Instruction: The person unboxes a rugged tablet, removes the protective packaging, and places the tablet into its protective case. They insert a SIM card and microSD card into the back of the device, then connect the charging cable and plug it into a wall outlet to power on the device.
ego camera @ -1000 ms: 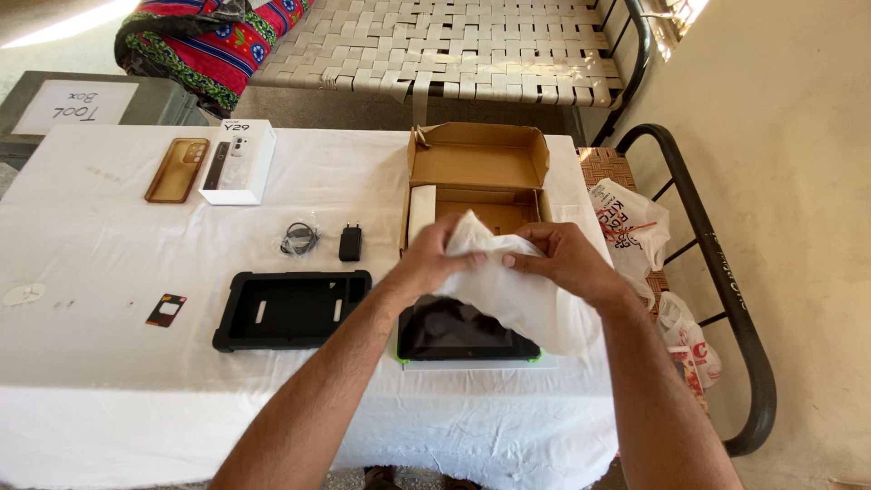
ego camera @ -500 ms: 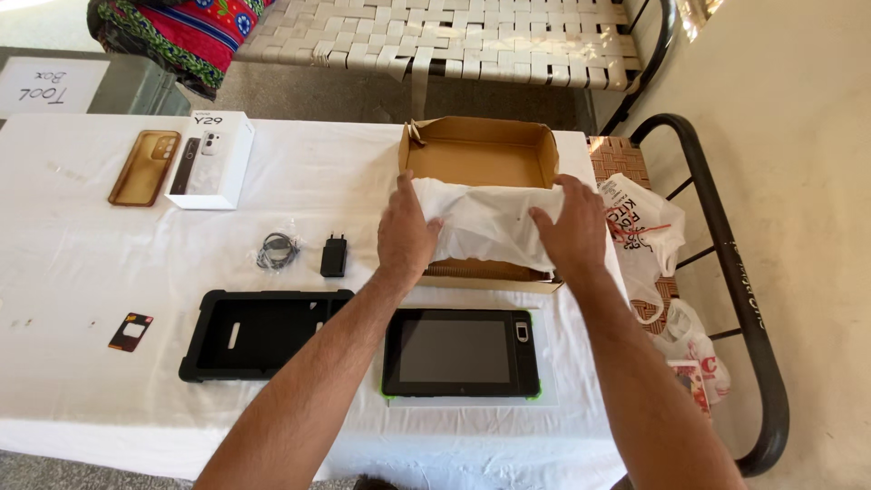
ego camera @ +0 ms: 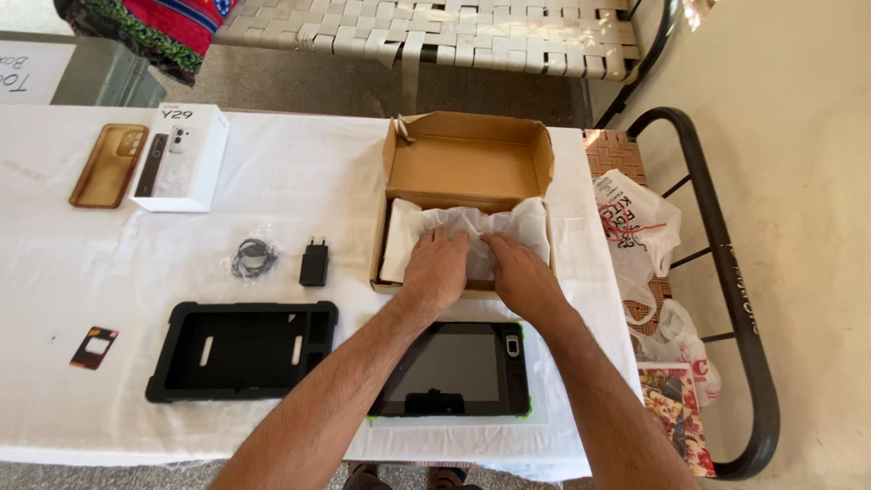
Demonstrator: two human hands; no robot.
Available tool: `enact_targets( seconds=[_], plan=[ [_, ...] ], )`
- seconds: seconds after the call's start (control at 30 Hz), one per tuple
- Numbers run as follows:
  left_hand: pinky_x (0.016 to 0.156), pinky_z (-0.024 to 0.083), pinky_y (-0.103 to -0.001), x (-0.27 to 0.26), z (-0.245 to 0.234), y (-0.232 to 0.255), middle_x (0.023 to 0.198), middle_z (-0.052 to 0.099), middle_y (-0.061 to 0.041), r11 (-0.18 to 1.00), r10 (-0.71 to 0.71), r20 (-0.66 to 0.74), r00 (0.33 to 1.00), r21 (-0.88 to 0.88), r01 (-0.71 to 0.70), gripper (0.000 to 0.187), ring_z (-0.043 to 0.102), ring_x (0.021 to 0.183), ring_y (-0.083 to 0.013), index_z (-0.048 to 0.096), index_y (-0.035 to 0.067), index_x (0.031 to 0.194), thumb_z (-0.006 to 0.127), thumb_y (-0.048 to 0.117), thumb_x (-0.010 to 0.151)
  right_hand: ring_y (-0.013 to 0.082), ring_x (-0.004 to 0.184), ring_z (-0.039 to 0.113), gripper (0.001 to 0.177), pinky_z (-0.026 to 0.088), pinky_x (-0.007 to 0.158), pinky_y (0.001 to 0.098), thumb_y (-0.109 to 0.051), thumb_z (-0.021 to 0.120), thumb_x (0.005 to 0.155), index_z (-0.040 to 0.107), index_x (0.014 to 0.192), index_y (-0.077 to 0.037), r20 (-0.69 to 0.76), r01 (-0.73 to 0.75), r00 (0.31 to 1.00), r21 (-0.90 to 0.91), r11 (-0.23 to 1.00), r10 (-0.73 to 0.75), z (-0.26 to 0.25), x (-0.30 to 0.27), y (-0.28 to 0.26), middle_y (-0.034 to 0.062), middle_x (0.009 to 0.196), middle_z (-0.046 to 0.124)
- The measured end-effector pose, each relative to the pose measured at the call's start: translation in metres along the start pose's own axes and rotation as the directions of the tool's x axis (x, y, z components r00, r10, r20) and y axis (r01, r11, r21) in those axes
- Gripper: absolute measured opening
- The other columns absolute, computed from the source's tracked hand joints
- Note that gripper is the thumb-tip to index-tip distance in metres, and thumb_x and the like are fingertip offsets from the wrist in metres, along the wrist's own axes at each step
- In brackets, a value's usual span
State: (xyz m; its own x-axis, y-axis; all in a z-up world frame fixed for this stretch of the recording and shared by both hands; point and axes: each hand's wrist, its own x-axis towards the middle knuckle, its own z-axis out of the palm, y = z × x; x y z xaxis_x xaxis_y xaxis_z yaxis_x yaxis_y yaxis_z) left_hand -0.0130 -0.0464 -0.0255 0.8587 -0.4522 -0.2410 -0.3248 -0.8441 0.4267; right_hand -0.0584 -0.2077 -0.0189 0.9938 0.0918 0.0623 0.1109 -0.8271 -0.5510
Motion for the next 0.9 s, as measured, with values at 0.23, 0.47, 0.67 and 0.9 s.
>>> enact_targets(
  seconds=[0.23, 0.47, 0.67, 0.9],
  plan=[
    [0.113, 0.039, -0.046, 0.007, -0.001, 0.006, 0.148, 0.039, -0.027, 1.000, 0.025, 0.033, 0.999, 0.012, -0.025, 0.054, 0.040, 0.139, -0.0387, 0.044, -0.003, 0.139, 0.061, -0.001, 0.088, 0.0354, 0.124, 0.066, 0.059, 0.050, 0.108, 0.0420, 0.011, 0.046, 0.088, 0.047, 0.144, -0.007, 0.141, -0.066, 0.990, 0.365, 0.929, 0.015, 0.013, 0.012, 0.010, 0.0186, 0.127, 0.069],
    [0.111, 0.046, -0.045, 0.000, -0.004, -0.005, 0.135, 0.054, -0.029, 0.969, -0.022, 0.024, 0.999, 0.246, 0.015, 0.059, 0.052, 0.131, -0.0362, 0.038, -0.006, 0.153, 0.060, 0.006, 0.099, 0.0373, 0.131, 0.055, 0.073, 0.044, 0.110, 0.0445, 0.011, 0.060, 0.077, 0.047, 0.145, -0.011, 0.022, -0.167, 0.986, 0.165, 0.972, 0.166, 0.016, 0.027, -0.003, 0.0176, 0.133, 0.063],
    [0.109, 0.047, -0.049, -0.002, -0.017, 0.003, 0.157, 0.032, -0.032, 0.895, -0.102, 0.040, 0.994, 0.440, 0.075, 0.043, 0.035, 0.146, -0.0440, 0.057, -0.007, 0.127, 0.071, 0.005, 0.089, 0.0410, 0.135, 0.047, 0.064, 0.041, 0.113, 0.0474, -0.003, 0.070, 0.086, 0.046, 0.145, -0.007, 0.119, -0.244, 0.952, -0.262, 0.934, 0.282, 0.016, 0.022, 0.005, 0.0214, 0.145, 0.048],
    [0.112, 0.049, -0.048, 0.001, -0.035, 0.007, 0.153, 0.035, -0.039, 0.954, -0.298, 0.193, 0.935, 0.103, 0.282, 0.081, 0.045, 0.140, -0.0429, 0.022, -0.001, 0.161, 0.066, 0.001, 0.094, 0.0418, 0.130, 0.049, 0.049, 0.040, 0.112, 0.0475, 0.002, 0.061, 0.087, 0.059, 0.135, -0.004, 0.141, -0.222, 0.948, -0.344, 0.912, 0.284, 0.017, 0.025, 0.015, 0.0260, 0.145, 0.046]
  ],
)
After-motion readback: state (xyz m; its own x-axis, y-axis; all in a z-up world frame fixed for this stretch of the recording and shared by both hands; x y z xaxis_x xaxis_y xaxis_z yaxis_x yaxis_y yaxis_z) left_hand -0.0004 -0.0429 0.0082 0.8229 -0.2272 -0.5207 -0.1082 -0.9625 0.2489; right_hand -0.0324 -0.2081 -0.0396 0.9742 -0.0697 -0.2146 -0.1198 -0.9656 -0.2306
